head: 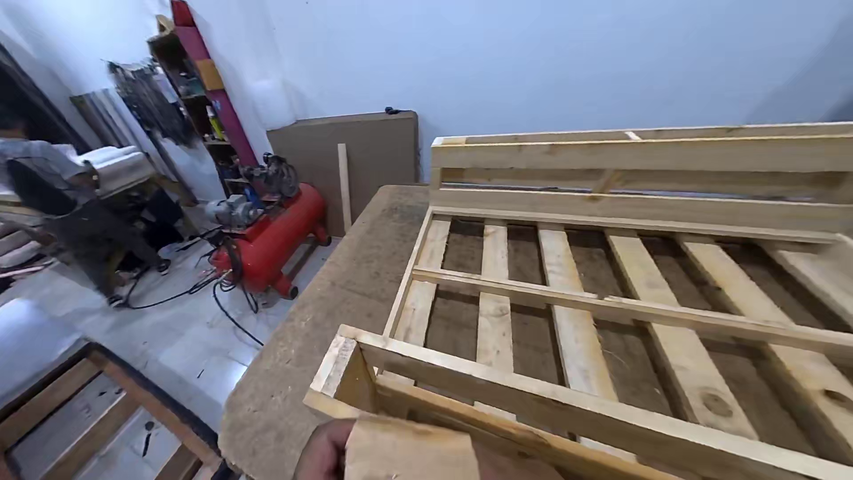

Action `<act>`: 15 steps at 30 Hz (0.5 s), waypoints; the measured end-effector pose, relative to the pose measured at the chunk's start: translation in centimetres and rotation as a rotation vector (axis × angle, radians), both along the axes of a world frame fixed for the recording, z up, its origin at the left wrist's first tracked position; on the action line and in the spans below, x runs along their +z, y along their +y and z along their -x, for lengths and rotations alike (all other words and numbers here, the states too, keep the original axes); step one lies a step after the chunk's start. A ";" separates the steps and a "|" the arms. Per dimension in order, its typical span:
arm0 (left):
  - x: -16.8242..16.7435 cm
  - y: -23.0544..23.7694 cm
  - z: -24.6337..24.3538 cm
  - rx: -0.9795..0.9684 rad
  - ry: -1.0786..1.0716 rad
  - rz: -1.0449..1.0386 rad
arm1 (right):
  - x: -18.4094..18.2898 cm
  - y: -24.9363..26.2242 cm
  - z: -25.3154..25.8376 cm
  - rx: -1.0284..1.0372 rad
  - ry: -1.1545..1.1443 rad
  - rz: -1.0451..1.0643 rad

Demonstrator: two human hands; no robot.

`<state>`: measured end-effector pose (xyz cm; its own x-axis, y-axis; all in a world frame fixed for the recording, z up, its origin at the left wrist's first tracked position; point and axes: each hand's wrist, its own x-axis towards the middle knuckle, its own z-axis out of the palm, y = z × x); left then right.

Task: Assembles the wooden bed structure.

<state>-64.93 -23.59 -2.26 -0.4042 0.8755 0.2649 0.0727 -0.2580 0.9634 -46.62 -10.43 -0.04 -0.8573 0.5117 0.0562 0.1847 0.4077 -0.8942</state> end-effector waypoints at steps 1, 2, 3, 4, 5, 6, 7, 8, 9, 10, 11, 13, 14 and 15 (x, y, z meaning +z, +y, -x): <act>0.5 0.7 0.8 -0.011 0.019 0.027 | 0.3 0.1 1.2 -0.066 -0.019 0.086; 0.8 1.1 1.8 -0.033 0.030 0.061 | 0.6 0.2 2.1 -0.124 -0.043 0.167; 0.9 1.4 3.2 -0.053 0.052 0.099 | 0.8 0.5 3.0 -0.163 -0.052 0.250; 0.8 1.5 5.0 -0.057 0.092 0.115 | 0.8 0.9 3.8 -0.195 -0.051 0.335; 0.3 1.7 7.1 -0.041 0.143 0.105 | 0.7 1.4 4.6 -0.234 -0.037 0.407; -0.3 1.9 9.2 -0.008 0.187 0.078 | 0.5 1.9 5.3 -0.285 -0.042 0.456; -0.9 2.1 11.3 0.030 0.214 0.049 | 0.2 2.4 5.9 -0.324 -0.076 0.484; -1.5 2.4 13.3 0.058 0.233 0.027 | -0.2 2.8 6.3 -0.348 -0.133 0.486; -2.1 2.6 14.9 0.067 0.252 0.023 | -0.6 2.9 6.7 -0.362 -0.200 0.469; -2.6 2.9 16.1 0.047 0.256 0.037 | -1.0 3.0 6.9 -0.369 -0.252 0.466; -2.9 3.3 16.9 0.011 0.246 0.056 | -1.0 3.0 7.1 -0.383 -0.290 0.485; -3.2 4.4 17.4 -0.084 0.196 0.111 | -0.4 3.0 7.3 -0.410 -0.352 0.524; -3.3 5.0 17.3 -0.134 0.171 0.145 | -0.1 3.1 7.5 -0.408 -0.371 0.548; -3.5 5.6 17.0 -0.179 0.158 0.172 | 0.2 3.2 7.6 -0.392 -0.387 0.586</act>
